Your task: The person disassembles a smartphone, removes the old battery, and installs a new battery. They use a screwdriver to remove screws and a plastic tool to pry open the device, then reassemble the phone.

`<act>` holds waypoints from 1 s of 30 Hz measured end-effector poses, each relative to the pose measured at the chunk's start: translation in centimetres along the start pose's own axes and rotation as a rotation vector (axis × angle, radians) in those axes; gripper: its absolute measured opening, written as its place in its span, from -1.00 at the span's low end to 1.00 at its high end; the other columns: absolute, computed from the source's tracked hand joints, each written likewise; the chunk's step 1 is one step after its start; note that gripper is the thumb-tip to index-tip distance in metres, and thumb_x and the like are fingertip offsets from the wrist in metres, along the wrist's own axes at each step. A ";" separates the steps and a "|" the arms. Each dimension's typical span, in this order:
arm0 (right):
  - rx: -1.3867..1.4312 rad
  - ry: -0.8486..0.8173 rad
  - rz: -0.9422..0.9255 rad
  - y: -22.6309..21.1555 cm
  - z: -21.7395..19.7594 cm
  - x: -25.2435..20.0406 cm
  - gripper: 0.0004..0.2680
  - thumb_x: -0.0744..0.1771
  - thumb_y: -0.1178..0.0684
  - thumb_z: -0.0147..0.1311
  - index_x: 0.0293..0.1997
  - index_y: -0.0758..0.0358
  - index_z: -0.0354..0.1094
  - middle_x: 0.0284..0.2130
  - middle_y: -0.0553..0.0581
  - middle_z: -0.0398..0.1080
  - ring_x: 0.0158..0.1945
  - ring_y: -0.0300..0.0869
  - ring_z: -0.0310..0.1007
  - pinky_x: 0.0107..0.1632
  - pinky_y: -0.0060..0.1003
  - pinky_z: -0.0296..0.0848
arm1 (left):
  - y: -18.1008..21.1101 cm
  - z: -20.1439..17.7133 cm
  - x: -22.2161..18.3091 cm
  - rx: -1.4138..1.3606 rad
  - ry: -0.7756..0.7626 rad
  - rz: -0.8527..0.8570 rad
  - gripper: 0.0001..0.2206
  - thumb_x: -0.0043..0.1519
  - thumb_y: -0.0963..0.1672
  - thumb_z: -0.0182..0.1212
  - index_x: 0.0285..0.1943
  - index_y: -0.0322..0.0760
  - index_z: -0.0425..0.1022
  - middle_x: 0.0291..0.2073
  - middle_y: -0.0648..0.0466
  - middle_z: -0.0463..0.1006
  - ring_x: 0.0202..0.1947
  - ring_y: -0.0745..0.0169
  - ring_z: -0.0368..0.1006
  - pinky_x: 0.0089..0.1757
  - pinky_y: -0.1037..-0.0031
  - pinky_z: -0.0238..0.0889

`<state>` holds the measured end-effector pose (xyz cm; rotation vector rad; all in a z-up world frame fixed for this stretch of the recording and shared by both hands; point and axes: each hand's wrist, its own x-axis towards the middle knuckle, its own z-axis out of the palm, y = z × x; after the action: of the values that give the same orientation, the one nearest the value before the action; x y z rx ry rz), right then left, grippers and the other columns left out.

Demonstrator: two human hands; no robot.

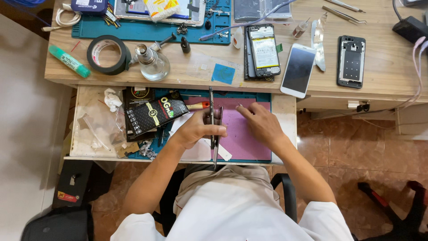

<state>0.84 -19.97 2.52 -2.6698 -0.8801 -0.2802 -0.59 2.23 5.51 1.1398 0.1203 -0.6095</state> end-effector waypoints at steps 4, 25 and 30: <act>0.672 0.139 0.139 1.8 -2.5 1.0 -0.79 0.24 0.35 -0.14 -0.24 0.17 0.40 -0.43 0.07 0.28 -0.45 -0.13 0.31 -0.35 -0.33 0.35 | 1.5 1.4 0.0 -0.046 -0.039 -0.070 -0.62 -0.18 -0.20 0.44 -0.25 -0.45 0.36 -0.53 -0.15 0.50 -0.51 0.03 0.52 -0.42 0.37 0.44; 1.301 0.458 0.229 0.9 -4.7 5.8 -0.87 0.30 0.20 -0.10 -0.18 0.50 0.15 -0.35 0.41 0.38 -0.28 0.00 0.48 -0.12 -0.15 0.44 | 0.6 3.4 6.7 -0.135 -0.202 -0.139 -0.58 -0.16 -0.23 0.41 -0.19 -0.53 0.29 -0.51 -0.19 0.47 -0.49 -0.15 0.51 -0.43 0.28 0.44; 1.315 0.422 0.200 0.8 -4.2 5.6 -0.83 0.25 0.30 0.00 -0.19 0.44 0.07 -0.38 0.37 0.38 -0.28 -0.05 0.49 -0.10 -0.22 0.43 | -0.9 2.2 7.6 -0.108 -0.208 -0.112 -0.59 -0.18 -0.23 0.43 -0.21 -0.52 0.34 -0.51 -0.17 0.48 -0.49 -0.09 0.52 -0.44 0.30 0.44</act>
<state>5.36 -19.02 7.78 -1.3717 -0.3897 -0.1214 4.80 -2.93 2.73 0.9643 0.0382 -0.8081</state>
